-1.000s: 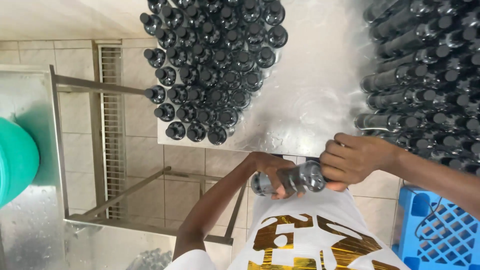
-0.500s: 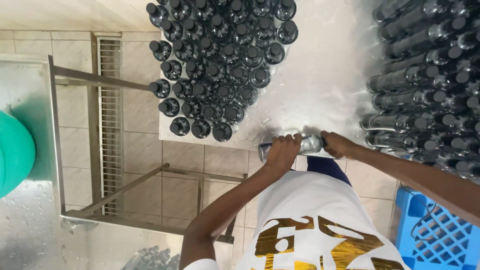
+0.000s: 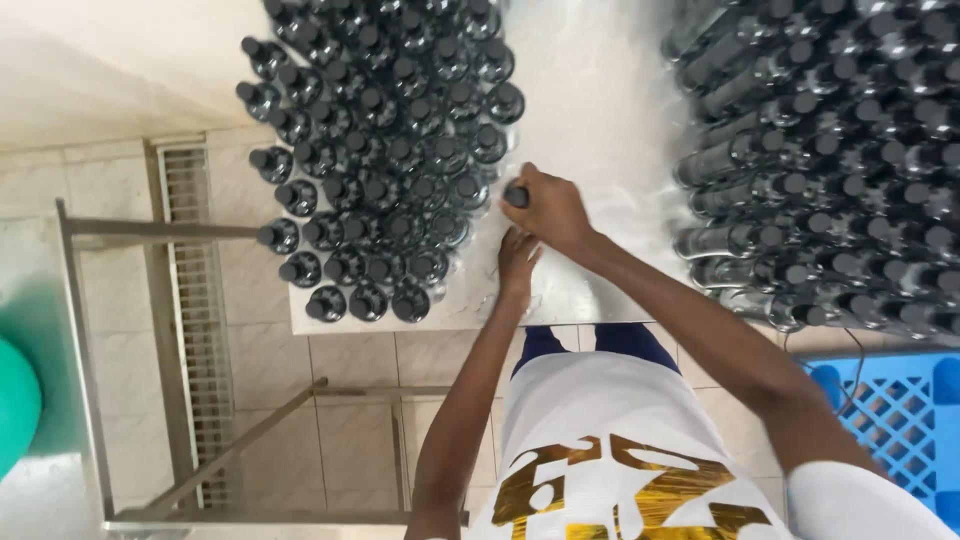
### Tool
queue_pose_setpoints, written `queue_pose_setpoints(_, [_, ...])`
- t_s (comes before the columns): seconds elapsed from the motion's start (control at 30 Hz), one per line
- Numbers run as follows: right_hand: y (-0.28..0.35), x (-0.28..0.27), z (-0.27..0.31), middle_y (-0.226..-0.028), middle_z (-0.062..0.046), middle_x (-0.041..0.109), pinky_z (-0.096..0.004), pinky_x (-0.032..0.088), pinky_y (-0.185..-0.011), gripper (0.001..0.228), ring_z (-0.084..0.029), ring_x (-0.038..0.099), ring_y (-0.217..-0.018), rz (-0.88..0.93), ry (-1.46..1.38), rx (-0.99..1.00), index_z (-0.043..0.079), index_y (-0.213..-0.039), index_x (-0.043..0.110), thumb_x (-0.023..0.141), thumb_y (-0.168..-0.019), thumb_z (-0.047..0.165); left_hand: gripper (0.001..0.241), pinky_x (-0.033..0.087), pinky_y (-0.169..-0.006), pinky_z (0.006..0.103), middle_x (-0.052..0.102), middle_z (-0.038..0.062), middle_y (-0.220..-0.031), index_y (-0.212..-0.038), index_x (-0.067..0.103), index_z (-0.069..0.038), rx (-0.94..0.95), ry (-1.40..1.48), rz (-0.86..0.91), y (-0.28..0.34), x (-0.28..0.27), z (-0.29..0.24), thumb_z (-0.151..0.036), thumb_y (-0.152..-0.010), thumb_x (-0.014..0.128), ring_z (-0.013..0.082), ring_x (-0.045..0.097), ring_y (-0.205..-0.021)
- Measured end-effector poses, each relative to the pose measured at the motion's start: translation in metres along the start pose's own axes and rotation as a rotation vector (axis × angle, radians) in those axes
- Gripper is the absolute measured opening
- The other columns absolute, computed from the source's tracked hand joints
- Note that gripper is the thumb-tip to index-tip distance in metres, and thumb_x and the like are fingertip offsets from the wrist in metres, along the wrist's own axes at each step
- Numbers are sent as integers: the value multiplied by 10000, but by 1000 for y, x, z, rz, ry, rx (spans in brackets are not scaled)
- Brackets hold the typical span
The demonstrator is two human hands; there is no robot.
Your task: Manually screwing caps onto plastic bottles and organizing them on a production table.
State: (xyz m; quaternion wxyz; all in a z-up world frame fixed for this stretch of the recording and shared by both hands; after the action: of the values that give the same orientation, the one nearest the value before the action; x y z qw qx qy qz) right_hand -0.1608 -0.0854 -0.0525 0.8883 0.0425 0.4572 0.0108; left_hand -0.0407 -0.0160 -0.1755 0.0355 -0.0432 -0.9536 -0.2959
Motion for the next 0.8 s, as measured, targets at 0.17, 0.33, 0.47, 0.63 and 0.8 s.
queue_pose_setpoints(0.17, [-25, 8, 1, -997, -135, 782, -500, 646, -821, 412, -355, 804, -953, -132, -340, -8, 147, -1225, 685, 870, -891, 301, 563, 534, -1156, 371, 753, 77, -1355, -1364, 673, -103, 78, 830, 333, -42, 2, -39, 98, -841, 620, 227, 692, -1278])
queue_pose_setpoints(0.33, [4, -73, -71, -1145, -162, 750, -555, 522, -1013, 513, -432, 715, -1174, -123, -93, 20, 162, -1468, 577, 772, -1028, 340, 292, 477, -1290, 515, 571, 330, -1524, -1328, 590, 124, -142, 1122, 198, -78, -16, 18, 151, -1038, 597, 439, 559, -1438])
queue_pose_setpoints(0.47, [53, -166, -180, -1030, -69, 717, -565, 371, -884, 296, -384, 624, -1109, -333, 1052, 290, 184, -1128, 800, 829, -1029, 462, 398, 493, -1303, 467, 570, 241, -1585, -1448, 560, 39, -188, 1066, 108, -60, -5, 12, 114, -1061, 610, 353, 566, -1472])
queue_pose_setpoints(0.63, [76, -173, -243, -1009, -107, 752, -574, 256, -1051, 340, -352, 688, -1105, -340, 749, 212, 109, -1225, 767, 866, -1046, 380, 320, 504, -1282, 483, 645, 157, -1532, -1335, 644, -79, -267, 898, 117, -32, 26, 8, 6, -1034, 709, 313, 610, -1433])
queue_pose_setpoints(0.8, [82, -149, -196, -924, -63, 732, -526, 347, -1051, 349, -285, 701, -944, -313, 596, 121, 125, -1097, 684, 916, -958, 345, 752, 435, -1274, 585, 495, 249, -1669, -1696, 303, -46, -161, 438, 239, 21, 59, -14, -137, -1063, 698, 397, 451, -1564])
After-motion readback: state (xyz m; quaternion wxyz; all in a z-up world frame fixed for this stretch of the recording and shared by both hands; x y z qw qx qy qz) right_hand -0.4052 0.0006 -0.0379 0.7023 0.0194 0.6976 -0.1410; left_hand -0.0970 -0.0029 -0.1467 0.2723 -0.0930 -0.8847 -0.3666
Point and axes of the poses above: each hand's wrist, its own y-axis away from the middle knuckle, its own x-axis out of the palm, z = x × y, the point moved 3 cm from there along -y, towards the middle knuckle
